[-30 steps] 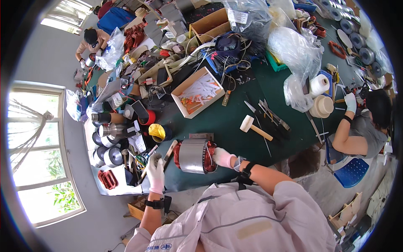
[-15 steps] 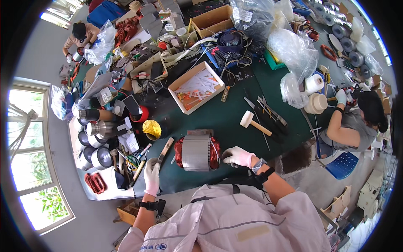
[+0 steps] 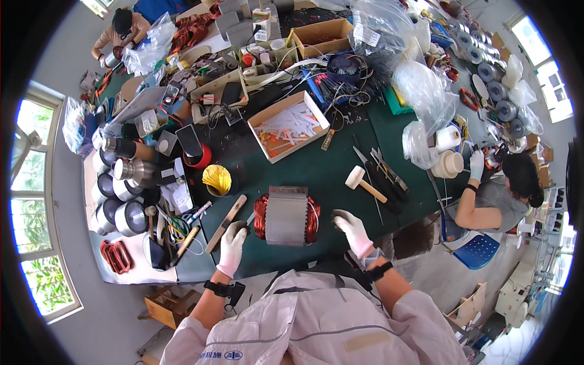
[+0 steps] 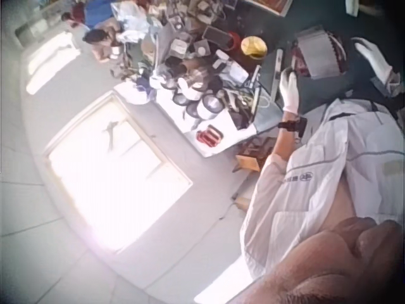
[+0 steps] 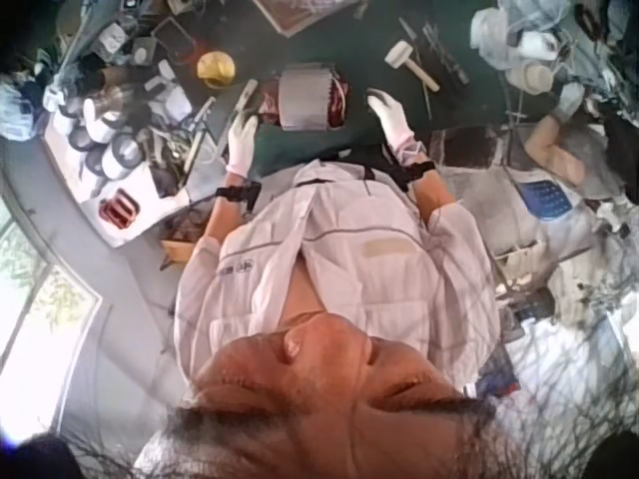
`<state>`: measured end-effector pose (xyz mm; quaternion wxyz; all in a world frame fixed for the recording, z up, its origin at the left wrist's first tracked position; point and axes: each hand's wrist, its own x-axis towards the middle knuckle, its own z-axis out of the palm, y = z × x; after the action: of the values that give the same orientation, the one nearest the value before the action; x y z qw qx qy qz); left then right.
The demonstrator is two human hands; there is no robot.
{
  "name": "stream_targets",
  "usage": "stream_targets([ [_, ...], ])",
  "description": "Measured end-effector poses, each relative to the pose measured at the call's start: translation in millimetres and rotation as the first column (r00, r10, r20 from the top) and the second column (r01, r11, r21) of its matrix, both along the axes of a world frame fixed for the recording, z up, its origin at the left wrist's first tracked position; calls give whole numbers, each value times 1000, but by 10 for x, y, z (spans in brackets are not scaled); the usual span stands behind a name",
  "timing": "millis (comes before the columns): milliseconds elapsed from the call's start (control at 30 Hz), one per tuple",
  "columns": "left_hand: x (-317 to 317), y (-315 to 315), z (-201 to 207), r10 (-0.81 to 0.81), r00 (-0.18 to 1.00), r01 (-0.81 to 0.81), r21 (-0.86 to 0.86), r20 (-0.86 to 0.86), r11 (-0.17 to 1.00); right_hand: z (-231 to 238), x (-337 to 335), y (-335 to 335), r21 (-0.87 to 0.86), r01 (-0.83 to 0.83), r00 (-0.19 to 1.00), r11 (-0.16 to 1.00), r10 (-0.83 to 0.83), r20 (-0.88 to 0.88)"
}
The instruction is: Inserting and adjusting insulation and copper windings into an electric motor stator using hand tools.
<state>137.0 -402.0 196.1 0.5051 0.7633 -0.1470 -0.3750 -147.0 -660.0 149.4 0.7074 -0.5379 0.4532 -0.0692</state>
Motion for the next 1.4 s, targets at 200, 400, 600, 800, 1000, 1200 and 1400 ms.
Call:
stream_targets([
  [200, -148, -291, 2, -35, 999, 34, -82, -14, 996, 462, 606, 458, 104, 3, 986, 995, -20, 166],
  [400, -335, -522, -38, 36, 988, -51, -98, -152, 994, 552, 733, 471, 218, 60, 974, 974, -105, 201],
  [600, -848, -765, 164, -34, 958, -3, -127, -285, 992, 910, 155, 91, 353, 148, 987, 924, -158, 2],
  [800, -1323, -1138, -285, -205, 847, 131, -181, -490, 975, 567, -343, -340, 237, 244, 969, 940, -226, -99],
  [1000, -1426, -1447, -280, -440, 844, 477, 55, -306, 877, 122, -578, -691, 78, 99, 989, 992, -89, -120],
  [1200, -937, -1011, 46, -546, 725, 370, 430, 420, 823, 53, -595, -729, -238, -127, 959, 963, 58, -277],
  [1400, -807, -967, -544, -802, 384, 362, 725, 457, 586, 7, -656, -716, -465, -132, 945, 875, -31, -326],
])
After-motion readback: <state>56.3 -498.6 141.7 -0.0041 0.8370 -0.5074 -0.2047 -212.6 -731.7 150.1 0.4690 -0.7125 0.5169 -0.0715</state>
